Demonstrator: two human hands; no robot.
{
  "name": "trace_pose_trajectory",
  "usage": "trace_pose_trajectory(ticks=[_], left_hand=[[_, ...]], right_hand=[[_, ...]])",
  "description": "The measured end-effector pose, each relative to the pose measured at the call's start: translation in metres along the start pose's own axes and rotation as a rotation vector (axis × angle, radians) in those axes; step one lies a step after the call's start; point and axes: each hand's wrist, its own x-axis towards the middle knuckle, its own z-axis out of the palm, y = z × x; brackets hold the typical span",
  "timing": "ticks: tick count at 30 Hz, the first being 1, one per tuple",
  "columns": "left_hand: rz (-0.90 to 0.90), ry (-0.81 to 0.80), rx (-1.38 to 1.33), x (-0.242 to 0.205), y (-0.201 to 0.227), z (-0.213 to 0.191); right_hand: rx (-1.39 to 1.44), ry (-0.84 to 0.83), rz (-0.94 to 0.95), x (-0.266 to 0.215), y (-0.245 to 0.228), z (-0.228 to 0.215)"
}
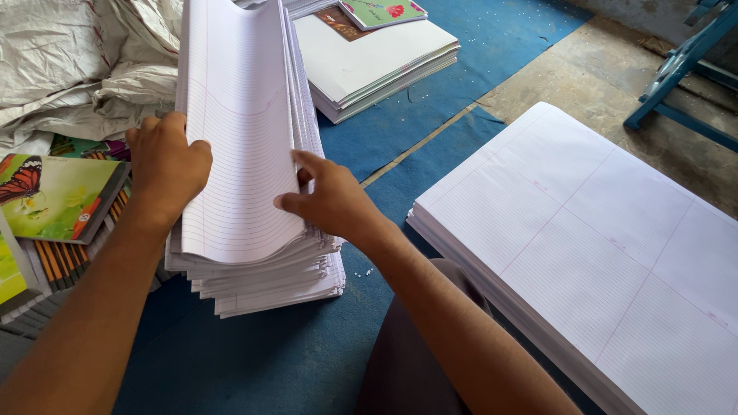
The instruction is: The person folds a large sheet of lined paper in half and presses the crease with a wooden tool. They repeat this process for multiple sheets, stacking the finished folded papers to the side.
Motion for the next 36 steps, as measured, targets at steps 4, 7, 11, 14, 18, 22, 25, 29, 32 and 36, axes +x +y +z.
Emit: trace_pose_trajectory(ticks=[4, 7, 11, 14, 18, 22, 25, 29, 32, 36], left_hand=[[-0.034, 0.026, -0.033, -0.002, 0.001, 0.001], [-0.021, 0.035, -0.108, -0.003, 0.002, -0.002], [-0.085, -0.053, -0.261, -0.004, 0.002, -0.005], [-0.133, -0.120, -0.274, -0.005, 0.002, -0.005], [-0.115, -0.121, -0.125, -0.005, 0.005, -0.004], [-0.055, -0.106, 0.044, -0.006, 0.018, -0.012], [0.011, -0.007, 0.159, -0.011, 0.038, -0.021], [0.277, 0.176, 0.213, -0.014, 0.076, -0.027], [0.407, 0.234, 0.099, -0.019, 0.109, -0.028], [0.515, 0.253, -0.073, -0.021, 0.160, -0.028]], right_hand=[[-0.039, -0.010, 0.009, -0.001, -0.010, 0.000], [-0.090, 0.034, -0.023, -0.005, -0.010, 0.002], [-0.141, 0.128, -0.013, -0.008, -0.004, 0.005], [-0.122, 0.099, 0.057, -0.006, -0.001, 0.007], [-0.116, 0.086, 0.028, -0.005, 0.008, 0.008], [-0.013, 0.044, -0.009, 0.000, 0.019, 0.001], [0.127, 0.074, -0.107, -0.003, 0.032, -0.013], [0.198, 0.153, -0.078, -0.011, 0.049, -0.041], [0.222, 0.211, -0.024, -0.022, 0.064, -0.064], [0.200, 0.282, -0.001, -0.039, 0.089, -0.092]])
